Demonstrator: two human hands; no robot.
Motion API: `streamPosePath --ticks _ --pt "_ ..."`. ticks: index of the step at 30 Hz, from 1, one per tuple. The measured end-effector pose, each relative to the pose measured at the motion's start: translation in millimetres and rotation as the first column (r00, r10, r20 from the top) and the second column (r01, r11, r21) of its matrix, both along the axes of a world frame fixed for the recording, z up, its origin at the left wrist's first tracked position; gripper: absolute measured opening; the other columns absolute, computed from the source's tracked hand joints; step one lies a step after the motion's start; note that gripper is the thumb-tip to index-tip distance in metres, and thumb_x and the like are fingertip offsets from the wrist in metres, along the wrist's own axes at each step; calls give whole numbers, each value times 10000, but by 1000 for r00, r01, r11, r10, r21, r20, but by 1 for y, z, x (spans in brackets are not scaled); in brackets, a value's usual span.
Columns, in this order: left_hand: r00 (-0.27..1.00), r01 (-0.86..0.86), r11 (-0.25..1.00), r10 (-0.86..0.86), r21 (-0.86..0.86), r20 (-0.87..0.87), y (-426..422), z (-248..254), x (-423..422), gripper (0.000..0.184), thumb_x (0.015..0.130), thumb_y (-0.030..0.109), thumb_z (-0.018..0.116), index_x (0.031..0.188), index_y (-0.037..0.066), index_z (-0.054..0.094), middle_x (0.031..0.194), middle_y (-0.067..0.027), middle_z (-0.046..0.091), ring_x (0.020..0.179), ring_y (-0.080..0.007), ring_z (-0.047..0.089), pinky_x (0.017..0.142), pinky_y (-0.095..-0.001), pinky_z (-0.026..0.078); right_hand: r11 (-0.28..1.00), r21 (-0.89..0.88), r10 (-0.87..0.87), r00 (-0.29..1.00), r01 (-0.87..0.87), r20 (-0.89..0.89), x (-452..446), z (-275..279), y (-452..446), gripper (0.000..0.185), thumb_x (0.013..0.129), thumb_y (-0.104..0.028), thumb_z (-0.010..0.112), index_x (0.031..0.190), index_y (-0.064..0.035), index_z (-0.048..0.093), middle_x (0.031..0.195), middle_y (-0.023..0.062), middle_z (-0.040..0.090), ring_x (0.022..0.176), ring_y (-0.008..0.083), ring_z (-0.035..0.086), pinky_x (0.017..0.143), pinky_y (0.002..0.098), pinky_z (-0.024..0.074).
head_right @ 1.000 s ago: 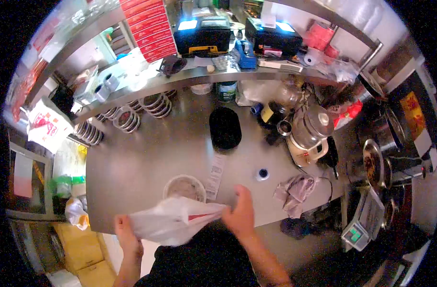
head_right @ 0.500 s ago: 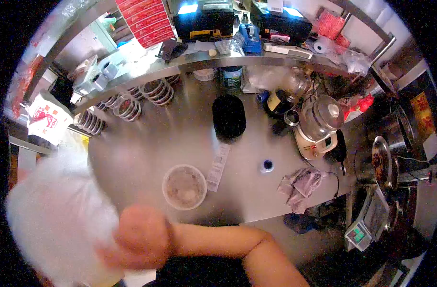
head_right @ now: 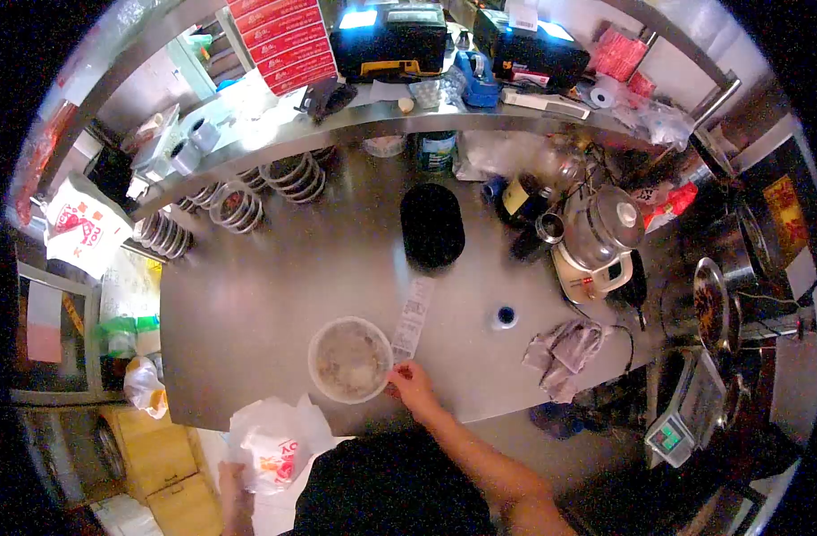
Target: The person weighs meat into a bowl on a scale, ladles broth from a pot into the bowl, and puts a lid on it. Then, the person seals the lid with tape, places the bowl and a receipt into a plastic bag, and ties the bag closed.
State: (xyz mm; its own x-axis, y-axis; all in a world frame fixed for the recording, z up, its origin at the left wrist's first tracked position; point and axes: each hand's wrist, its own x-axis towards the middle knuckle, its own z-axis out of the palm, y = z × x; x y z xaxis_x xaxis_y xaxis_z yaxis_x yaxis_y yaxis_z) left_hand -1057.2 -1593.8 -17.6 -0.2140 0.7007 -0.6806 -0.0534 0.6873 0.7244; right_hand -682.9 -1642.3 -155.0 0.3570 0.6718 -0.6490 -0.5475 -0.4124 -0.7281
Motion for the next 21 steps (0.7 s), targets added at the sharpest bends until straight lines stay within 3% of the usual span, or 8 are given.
streamPosePath --ticks 5,8,10,11,13,17,20,21 --pt "997 74 991 -77 111 26 24 2 -40 255 830 165 508 1043 29 477 951 -90 544 896 -210 564 790 -329 472 969 -32 245 970 -245 7 4 19 3 217 715 -87 632 910 -10 576 831 73 584 724 153 545 589 255 452" --pt "995 94 995 -93 41 -27 33 19 -41 352 877 289 492 1095 13 507 1043 -106 572 960 -245 572 859 -373 461 997 -38 -68 965 60 -253 -10 -2 -6 193 609 -17 559 799 -22 586 740 53 565 679 150 531 568 253 418" --pt "999 11 999 -10 -33 40 43 56 -11 412 884 322 470 1146 5 501 1115 -122 571 997 -266 569 891 -397 449 997 -20 -82 939 80 -333 -1 21 -16 156 583 -15 537 735 -29 572 709 43 548 649 151 523 558 256 416" --pt "976 113 994 -109 -13 189 51 56 -25 483 896 363 442 1214 1 470 1196 -135 546 1036 -286 559 927 -412 432 995 -8 -94 925 97 -368 8 33 -21 139 571 -14 525 702 -32 565 694 37 540 634 151 519 553 258 415" --pt "952 56 998 -58 18 301 61 64 -18 468 907 357 429 1213 5 471 1175 -135 553 1028 -277 562 931 -410 432 993 -88 -108 930 82 -351 23 10 -56 82 556 -50 528 637 -47 534 659 27 518 589 157 509 526 264 413" --pt "930 47 997 -65 58 362 72 81 37 471 936 387 402 1210 9 469 1138 -120 562 1029 -256 560 937 -415 431 965 13 -252 945 260 -208 51 139 -76 275 534 -63 545 778 54 592 699 71 566 572 177 537 567 268 460" --pt "929 159 984 -178 82 325 61 39 94 477 941 395 414 1217 7 451 1159 -110 549 1053 -242 545 935 -410 429 963 141 -211 968 230 -139 66 205 -91 374 505 -53 534 850 75 599 763 111 606 655 209 596 636 285 497" --pt "872 176 983 -133 -48 471 51 65 143 453 909 362 511 1240 64 425 1159 -122 531 1081 -272 515 924 -431 442 961 150 -220 970 234 -102 64 240 -82 394 501 -51 530 866 80 600 778 116 615 677 216 607 648 288 502"
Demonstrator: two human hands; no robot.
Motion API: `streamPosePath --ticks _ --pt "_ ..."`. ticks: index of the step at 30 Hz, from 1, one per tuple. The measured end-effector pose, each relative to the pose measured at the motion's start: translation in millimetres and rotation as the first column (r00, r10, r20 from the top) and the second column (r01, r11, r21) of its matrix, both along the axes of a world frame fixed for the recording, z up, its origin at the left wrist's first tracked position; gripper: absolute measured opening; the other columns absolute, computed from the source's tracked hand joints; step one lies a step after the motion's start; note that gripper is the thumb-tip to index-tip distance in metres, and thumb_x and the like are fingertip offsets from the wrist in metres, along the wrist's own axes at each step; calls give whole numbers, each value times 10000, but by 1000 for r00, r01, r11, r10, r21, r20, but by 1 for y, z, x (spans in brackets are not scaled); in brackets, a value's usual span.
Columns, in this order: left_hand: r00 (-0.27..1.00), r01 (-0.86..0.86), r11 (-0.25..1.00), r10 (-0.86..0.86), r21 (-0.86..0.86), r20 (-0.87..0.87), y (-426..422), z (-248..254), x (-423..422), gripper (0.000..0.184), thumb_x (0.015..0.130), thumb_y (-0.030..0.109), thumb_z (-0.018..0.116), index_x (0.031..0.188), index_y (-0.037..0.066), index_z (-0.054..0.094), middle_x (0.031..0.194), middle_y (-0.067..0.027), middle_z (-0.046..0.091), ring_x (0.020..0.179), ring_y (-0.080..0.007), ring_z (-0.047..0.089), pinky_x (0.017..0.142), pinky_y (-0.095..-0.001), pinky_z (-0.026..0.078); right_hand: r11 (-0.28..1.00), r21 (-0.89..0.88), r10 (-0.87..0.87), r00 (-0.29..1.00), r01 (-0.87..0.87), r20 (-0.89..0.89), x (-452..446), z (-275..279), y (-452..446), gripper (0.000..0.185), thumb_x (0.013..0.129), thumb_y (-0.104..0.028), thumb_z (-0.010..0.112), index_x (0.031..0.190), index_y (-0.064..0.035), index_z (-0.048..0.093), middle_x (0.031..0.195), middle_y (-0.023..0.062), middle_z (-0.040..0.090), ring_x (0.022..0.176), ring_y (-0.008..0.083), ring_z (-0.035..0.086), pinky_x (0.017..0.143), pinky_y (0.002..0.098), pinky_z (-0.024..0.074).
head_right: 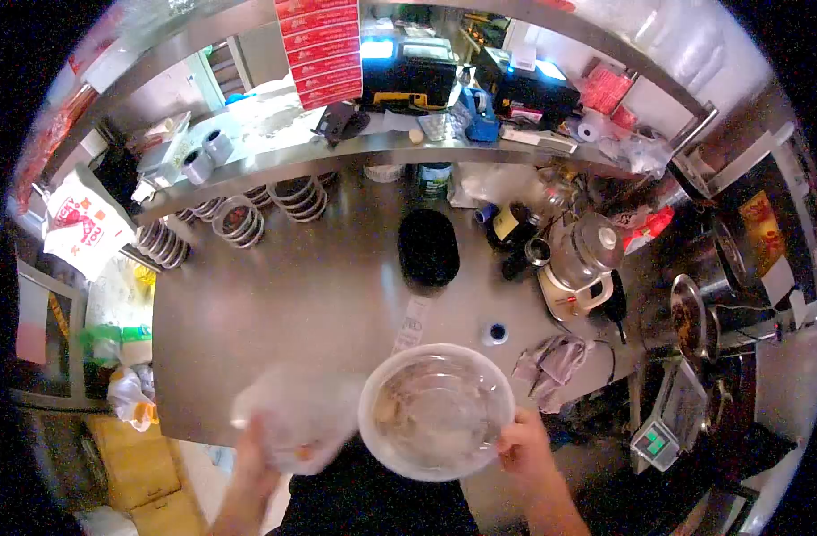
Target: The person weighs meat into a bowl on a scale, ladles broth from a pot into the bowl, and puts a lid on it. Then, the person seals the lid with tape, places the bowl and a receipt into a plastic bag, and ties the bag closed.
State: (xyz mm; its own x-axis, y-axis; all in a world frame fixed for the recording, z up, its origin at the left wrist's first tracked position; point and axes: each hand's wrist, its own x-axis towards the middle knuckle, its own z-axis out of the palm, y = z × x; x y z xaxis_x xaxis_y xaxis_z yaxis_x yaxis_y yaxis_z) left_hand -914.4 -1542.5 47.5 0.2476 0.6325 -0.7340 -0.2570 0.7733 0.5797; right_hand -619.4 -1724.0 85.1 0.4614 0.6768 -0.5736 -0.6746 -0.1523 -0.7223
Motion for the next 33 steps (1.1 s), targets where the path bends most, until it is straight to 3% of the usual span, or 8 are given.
streamPosePath --ticks 8,15,18,21,26,29,32,33 --pt "885 309 951 -279 -24 372 -28 -79 17 463 918 316 480 1303 73 398 1183 -89 534 1072 -213 527 878 -379 479 977 17 212 947 -215 -243 -77 -44 56 339 539 -59 532 854 42 607 750 85 595 588 172 521 525 264 416" --pt "674 491 823 -567 -287 -474 -1 -99 -38 322 910 304 488 1150 89 507 1079 -66 552 917 -164 548 736 -322 497 964 -21 231 876 -265 -424 -143 -250 95 308 672 -139 631 940 11 607 819 107 610 709 194 580 583 315 484" --pt "626 574 818 -465 -34 -625 -4 -145 -65 253 908 302 486 1016 80 538 919 -25 558 815 -122 522 698 -298 465 893 -121 381 871 -433 -310 -134 -271 109 303 695 -156 629 952 3 610 833 108 616 718 195 583 589 321 486" --pt "898 6 989 59 144 -435 5 -148 -48 212 907 292 498 941 89 546 759 12 521 734 -102 495 671 -290 442 785 -231 559 818 -575 -134 -121 -273 115 300 717 -174 627 964 -4 613 846 109 622 726 196 586 594 328 489" --pt "872 243 954 -135 177 -470 22 -141 -44 235 878 318 551 996 115 537 905 -25 546 806 -138 518 644 -285 417 552 -504 829 506 -665 240 -100 -255 115 296 754 -203 625 984 -16 619 868 110 631 740 198 591 604 339 493" --pt "930 192 979 -161 63 -331 14 -128 -38 242 888 299 533 1010 90 522 903 -47 546 755 -147 527 597 -263 436 619 -525 676 736 -584 -23 -91 -234 118 289 787 -218 613 1004 -28 622 890 111 640 767 198 599 620 352 499" --pt "962 221 975 -214 23 -169 0 -95 -12 190 905 257 495 950 73 493 887 -65 542 728 -162 532 612 -288 477 448 -684 725 -214 -575 654 -81 -242 110 307 813 -225 605 1054 -35 607 903 107 635 806 172 598 644 358 508" --pt "945 252 960 -217 122 -247 8 -102 -6 191 907 259 494 933 70 487 876 -65 541 728 -166 532 616 -296 476 586 -482 783 301 -651 545 -84 -249 111 328 809 -225 606 1082 -43 592 935 109 630 829 181 599 671 370 506"
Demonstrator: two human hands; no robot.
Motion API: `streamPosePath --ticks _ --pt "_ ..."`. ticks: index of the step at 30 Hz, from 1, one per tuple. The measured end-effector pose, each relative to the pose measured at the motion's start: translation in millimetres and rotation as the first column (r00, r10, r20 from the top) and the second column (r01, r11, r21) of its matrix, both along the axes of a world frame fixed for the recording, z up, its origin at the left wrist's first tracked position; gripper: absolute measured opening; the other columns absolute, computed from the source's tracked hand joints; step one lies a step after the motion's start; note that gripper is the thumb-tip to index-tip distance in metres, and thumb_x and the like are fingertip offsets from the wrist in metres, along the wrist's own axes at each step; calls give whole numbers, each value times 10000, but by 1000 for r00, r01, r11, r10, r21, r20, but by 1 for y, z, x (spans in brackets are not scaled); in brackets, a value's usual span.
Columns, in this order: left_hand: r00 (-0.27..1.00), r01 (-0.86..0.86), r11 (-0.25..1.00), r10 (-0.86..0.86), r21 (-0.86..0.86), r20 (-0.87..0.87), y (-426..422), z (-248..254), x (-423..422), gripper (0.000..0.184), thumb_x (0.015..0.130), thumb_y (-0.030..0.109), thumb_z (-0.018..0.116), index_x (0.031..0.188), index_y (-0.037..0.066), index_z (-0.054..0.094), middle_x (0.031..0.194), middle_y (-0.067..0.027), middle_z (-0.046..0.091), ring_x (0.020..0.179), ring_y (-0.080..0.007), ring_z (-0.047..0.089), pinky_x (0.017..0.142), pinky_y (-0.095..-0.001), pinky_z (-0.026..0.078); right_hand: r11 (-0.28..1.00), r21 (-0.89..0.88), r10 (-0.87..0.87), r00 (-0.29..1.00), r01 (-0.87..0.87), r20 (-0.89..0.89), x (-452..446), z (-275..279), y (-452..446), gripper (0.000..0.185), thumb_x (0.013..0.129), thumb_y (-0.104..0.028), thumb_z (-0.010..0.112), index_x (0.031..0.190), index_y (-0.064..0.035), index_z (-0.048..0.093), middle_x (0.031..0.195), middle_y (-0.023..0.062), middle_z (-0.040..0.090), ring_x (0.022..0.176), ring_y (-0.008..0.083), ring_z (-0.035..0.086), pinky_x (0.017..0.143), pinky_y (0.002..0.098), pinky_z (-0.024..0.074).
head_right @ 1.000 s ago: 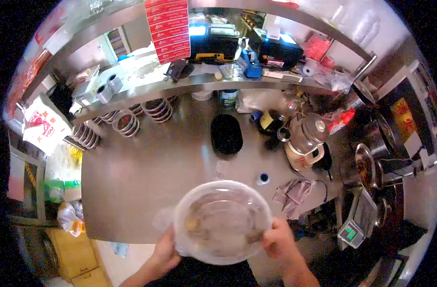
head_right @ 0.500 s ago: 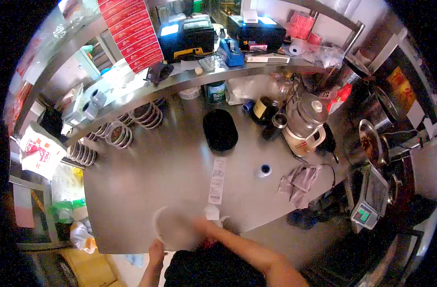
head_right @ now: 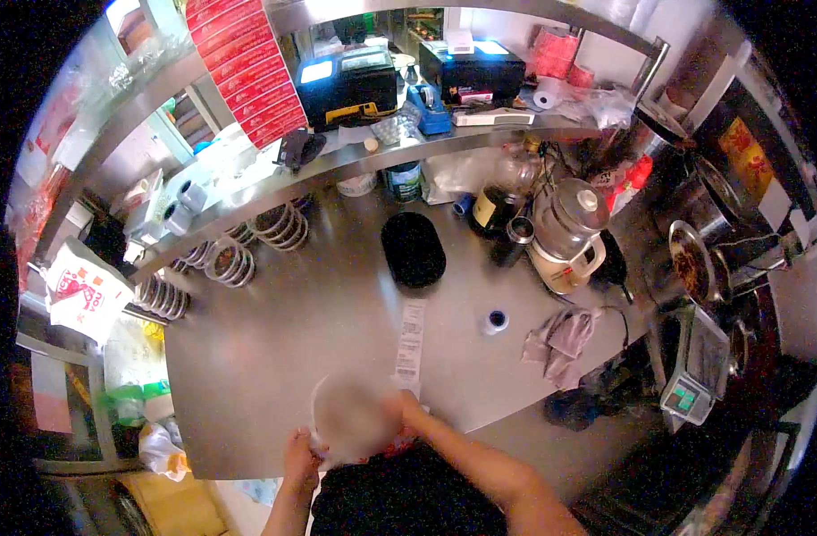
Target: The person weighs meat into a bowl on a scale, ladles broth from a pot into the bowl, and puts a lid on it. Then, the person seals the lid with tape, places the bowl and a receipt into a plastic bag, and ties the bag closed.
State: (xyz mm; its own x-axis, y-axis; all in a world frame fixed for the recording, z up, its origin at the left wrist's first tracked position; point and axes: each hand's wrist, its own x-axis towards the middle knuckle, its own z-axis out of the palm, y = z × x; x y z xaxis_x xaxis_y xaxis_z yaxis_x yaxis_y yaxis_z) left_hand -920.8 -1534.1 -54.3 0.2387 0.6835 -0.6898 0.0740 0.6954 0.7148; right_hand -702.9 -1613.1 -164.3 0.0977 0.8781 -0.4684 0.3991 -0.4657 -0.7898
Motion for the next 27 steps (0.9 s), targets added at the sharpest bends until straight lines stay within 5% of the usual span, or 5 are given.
streamPosePath --ticks 2,8,17,23,27 --pt "993 68 972 -43 227 -112 21 -12 18 200 909 262 492 899 63 475 854 -65 540 728 -176 533 626 -312 473 782 -438 -620 483 443 -618 -7 -21 1 376 803 -226 608 1137 -59 563 998 114 620 874 200 599 723 392 502" --pt "846 532 444 -314 721 -431 25 25 68 186 938 230 445 900 53 482 834 -35 526 770 -94 492 640 -257 419 914 -304 -404 670 269 -622 5 -10 17 384 823 -228 573 1165 -57 538 1052 137 595 918 231 586 749 396 495" --pt "914 32 896 -205 444 350 5 41 28 389 897 333 529 1206 101 479 1246 -105 519 1096 -277 541 730 -302 499 993 5 -102 879 118 -466 8 34 33 377 846 -237 532 1174 -52 528 1089 156 575 983 253 565 794 398 481" --pt "946 -180 927 72 328 315 4 57 -36 316 899 365 512 1132 153 494 1197 -49 540 1139 -327 516 523 -186 445 863 481 55 976 -152 211 -22 132 -7 374 862 -244 504 1180 -49 520 1114 169 562 1027 267 551 823 399 471" --pt "958 -152 963 87 225 273 -10 47 -57 169 923 203 475 1024 76 522 1113 -70 574 963 -246 614 457 -241 459 957 133 206 926 -258 315 -19 237 -18 296 850 -177 493 1101 -40 566 1068 180 565 1050 303 534 854 434 438"
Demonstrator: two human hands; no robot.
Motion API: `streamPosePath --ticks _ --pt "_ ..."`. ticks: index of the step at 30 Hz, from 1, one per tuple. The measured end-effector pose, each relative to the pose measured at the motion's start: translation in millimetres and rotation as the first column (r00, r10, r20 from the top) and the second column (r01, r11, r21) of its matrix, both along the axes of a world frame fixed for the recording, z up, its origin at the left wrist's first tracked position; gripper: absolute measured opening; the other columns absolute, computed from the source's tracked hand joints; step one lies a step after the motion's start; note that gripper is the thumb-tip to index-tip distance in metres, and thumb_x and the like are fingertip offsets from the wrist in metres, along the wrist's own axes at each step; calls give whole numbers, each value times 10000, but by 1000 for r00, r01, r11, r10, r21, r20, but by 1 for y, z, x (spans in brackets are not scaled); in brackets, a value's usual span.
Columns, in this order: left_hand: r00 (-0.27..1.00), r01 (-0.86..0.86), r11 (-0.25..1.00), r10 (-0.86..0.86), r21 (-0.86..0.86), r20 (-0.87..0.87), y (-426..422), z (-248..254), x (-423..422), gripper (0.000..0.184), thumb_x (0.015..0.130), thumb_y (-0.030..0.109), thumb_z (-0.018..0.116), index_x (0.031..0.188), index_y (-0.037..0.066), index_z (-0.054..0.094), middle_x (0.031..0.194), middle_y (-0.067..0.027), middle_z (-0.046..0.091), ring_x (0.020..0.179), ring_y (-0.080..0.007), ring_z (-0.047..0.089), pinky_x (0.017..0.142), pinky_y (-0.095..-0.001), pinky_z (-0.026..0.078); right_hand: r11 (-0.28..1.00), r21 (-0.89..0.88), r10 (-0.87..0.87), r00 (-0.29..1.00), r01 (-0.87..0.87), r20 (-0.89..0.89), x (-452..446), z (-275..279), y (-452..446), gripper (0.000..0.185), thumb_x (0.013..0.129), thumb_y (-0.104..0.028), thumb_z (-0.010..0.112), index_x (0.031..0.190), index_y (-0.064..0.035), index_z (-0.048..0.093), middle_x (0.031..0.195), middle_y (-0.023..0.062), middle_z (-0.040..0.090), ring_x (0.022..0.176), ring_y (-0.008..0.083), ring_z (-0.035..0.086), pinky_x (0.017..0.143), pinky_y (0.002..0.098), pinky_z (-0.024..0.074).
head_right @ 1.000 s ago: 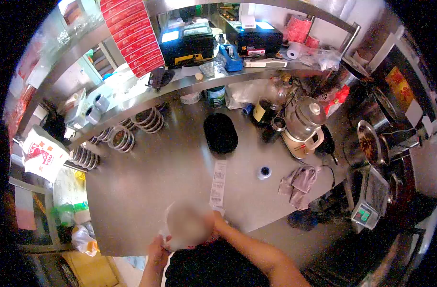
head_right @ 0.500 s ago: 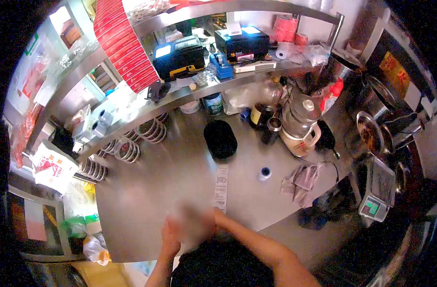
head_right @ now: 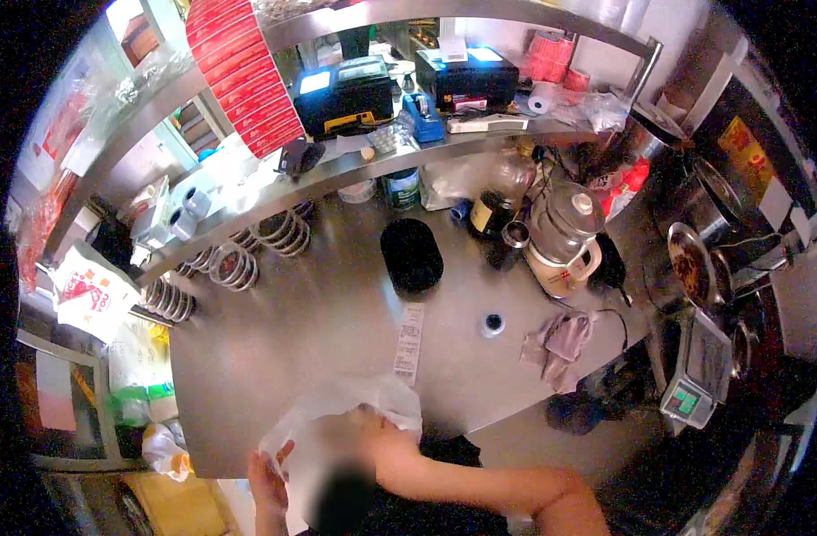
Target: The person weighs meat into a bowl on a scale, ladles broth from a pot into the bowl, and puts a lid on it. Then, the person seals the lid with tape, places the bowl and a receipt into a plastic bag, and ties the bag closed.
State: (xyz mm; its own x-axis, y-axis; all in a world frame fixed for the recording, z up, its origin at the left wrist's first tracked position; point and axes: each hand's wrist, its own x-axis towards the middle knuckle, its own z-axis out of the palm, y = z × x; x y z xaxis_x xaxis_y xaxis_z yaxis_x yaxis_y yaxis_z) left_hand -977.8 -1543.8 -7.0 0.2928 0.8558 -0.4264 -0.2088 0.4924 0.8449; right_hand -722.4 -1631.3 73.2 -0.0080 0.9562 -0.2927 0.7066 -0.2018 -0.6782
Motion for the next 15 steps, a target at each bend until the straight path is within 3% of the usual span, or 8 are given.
streamPosePath --ticks 1,3,4,6,9,12,15 --pt "990 68 996 -60 62 -125 -4 5 5 164 922 201 480 996 65 534 1086 -66 576 893 -217 610 460 -236 455 996 -2 91 993 -91 81 -3 0 5 287 840 -175 499 1082 -42 579 1059 176 569 1049 307 536 850 442 435" --pt "912 229 960 -155 160 -379 -10 20 25 167 919 196 492 939 43 557 1032 -56 581 751 -159 604 467 -227 449 921 31 380 913 -389 149 -25 -55 36 281 810 -167 523 1050 -40 597 1040 171 577 1019 311 558 803 467 446" --pt "925 189 965 -113 180 -364 -14 25 37 168 908 168 514 875 15 578 991 -61 572 644 -110 540 472 -221 441 933 97 321 924 -347 209 -37 -80 45 286 788 -168 543 1035 -38 605 1026 174 585 990 310 571 784 482 445" --pt "878 310 916 -174 254 -445 -18 31 45 149 880 149 551 831 14 591 966 -76 564 684 -133 558 481 -224 451 933 240 188 932 -268 310 -54 -118 59 298 745 -169 582 1007 -34 621 998 181 602 933 306 597 747 511 445" --pt "734 525 764 -182 375 -655 -35 35 61 142 829 116 598 745 2 589 944 -134 565 760 -203 570 571 -280 465 966 28 236 917 -258 323 -52 -135 57 281 693 -196 618 925 -42 657 930 159 644 883 300 620 732 534 441" --pt "667 662 638 -263 393 -697 -46 42 80 159 797 89 617 680 -12 582 923 -192 573 811 -279 567 700 -359 456 931 364 -113 974 35 195 -60 -188 41 226 712 -214 605 847 -45 670 858 148 665 821 312 644 744 505 471" --pt "689 642 687 -322 341 -649 -31 64 101 144 822 86 597 714 -9 599 880 -164 567 712 -237 564 604 -306 458 998 -7 -64 996 65 69 -34 -139 39 194 736 -213 599 801 -42 660 832 158 665 775 307 660 667 418 517"
